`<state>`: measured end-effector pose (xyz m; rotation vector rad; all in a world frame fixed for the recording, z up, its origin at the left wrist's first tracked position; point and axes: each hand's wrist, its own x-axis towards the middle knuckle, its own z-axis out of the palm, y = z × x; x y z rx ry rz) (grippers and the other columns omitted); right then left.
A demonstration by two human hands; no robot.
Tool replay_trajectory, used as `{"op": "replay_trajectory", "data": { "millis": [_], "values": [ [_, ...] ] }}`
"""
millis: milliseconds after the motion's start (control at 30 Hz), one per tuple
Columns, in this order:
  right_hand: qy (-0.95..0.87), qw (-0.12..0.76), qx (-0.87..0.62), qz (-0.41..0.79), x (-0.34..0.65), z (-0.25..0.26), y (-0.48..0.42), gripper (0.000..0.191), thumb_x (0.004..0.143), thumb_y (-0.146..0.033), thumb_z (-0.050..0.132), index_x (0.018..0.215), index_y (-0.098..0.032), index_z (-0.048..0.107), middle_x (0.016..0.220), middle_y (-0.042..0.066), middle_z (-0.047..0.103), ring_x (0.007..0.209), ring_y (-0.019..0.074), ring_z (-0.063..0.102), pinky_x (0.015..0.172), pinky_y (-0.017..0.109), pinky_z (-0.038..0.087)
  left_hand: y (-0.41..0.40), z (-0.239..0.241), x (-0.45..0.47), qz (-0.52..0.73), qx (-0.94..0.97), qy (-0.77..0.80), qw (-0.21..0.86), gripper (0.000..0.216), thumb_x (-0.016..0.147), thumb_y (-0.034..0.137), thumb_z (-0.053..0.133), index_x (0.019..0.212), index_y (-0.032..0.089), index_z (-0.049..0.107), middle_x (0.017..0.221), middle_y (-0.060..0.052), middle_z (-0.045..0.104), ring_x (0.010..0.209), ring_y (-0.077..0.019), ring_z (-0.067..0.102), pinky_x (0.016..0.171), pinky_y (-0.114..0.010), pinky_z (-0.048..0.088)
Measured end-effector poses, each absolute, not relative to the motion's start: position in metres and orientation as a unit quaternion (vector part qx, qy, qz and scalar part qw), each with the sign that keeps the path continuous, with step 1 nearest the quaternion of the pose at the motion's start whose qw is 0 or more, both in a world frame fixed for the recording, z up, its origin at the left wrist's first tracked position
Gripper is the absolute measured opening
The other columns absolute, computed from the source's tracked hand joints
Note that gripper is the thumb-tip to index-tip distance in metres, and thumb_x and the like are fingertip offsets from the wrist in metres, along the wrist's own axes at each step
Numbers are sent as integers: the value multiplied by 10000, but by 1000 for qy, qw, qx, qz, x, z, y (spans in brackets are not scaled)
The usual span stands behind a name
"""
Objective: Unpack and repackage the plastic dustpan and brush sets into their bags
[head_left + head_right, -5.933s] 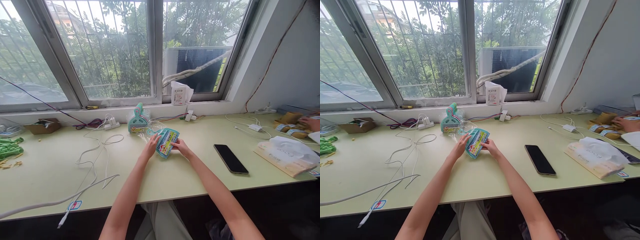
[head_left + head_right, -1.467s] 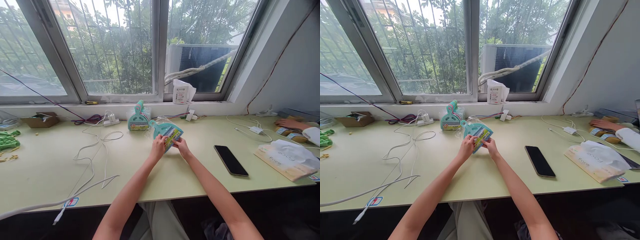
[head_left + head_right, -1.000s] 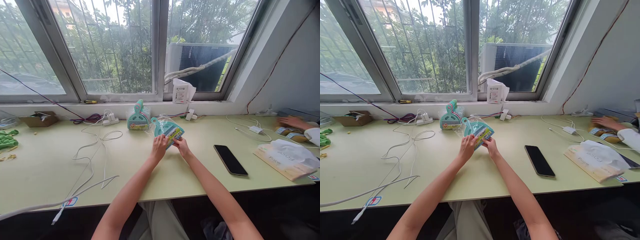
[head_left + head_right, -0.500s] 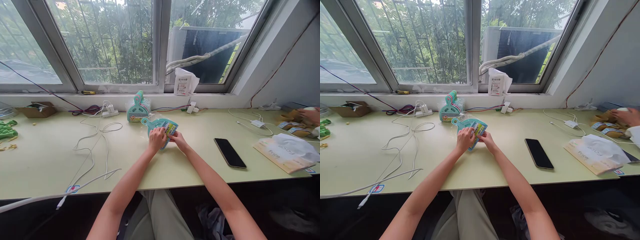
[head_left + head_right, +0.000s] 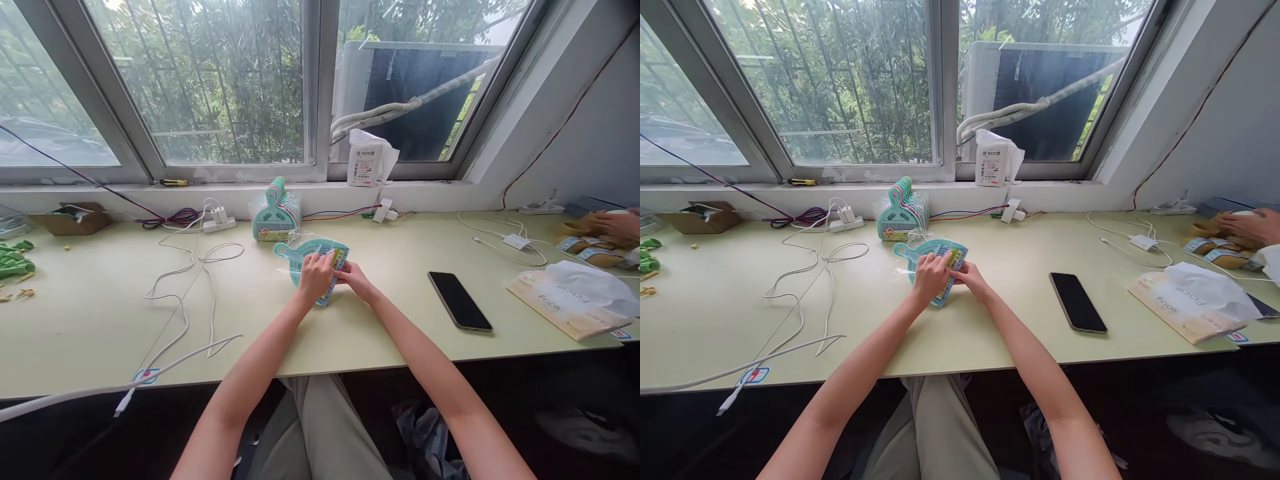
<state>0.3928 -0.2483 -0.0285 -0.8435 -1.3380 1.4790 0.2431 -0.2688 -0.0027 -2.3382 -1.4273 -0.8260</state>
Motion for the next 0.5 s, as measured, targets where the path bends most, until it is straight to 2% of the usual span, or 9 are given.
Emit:
{"op": "replay_trajectory", "data": {
  "millis": [233, 367, 500],
  "values": [
    [-547, 462, -339, 610, 391, -25, -251, 405, 659, -339, 766, 1014, -175, 659, 926, 52, 713, 874, 210, 664, 738, 345, 578, -271, 2, 242, -263, -819, -488, 149, 435, 876, 175, 361, 1271, 146, 543, 891, -144, 649, 977, -294, 543, 892, -422, 333],
    [-542, 460, -347, 612, 390, -23, -252, 403, 647, -331, 775, 1000, -174, 659, 900, 48, 714, 853, 205, 666, 721, 336, 579, -273, 5, 243, -246, -821, -491, 157, 361, 872, 165, 353, 1096, 156, 636, 849, -147, 630, 974, -300, 540, 883, -432, 338],
    [-541, 462, -348, 611, 390, -22, -252, 392, 637, -337, 780, 976, -177, 662, 871, 43, 717, 836, 204, 666, 715, 342, 577, -274, 6, 246, -251, -821, -489, 153, 308, 860, 145, 366, 985, 169, 646, 861, -143, 612, 980, -298, 530, 896, -442, 344]
  ]
}}
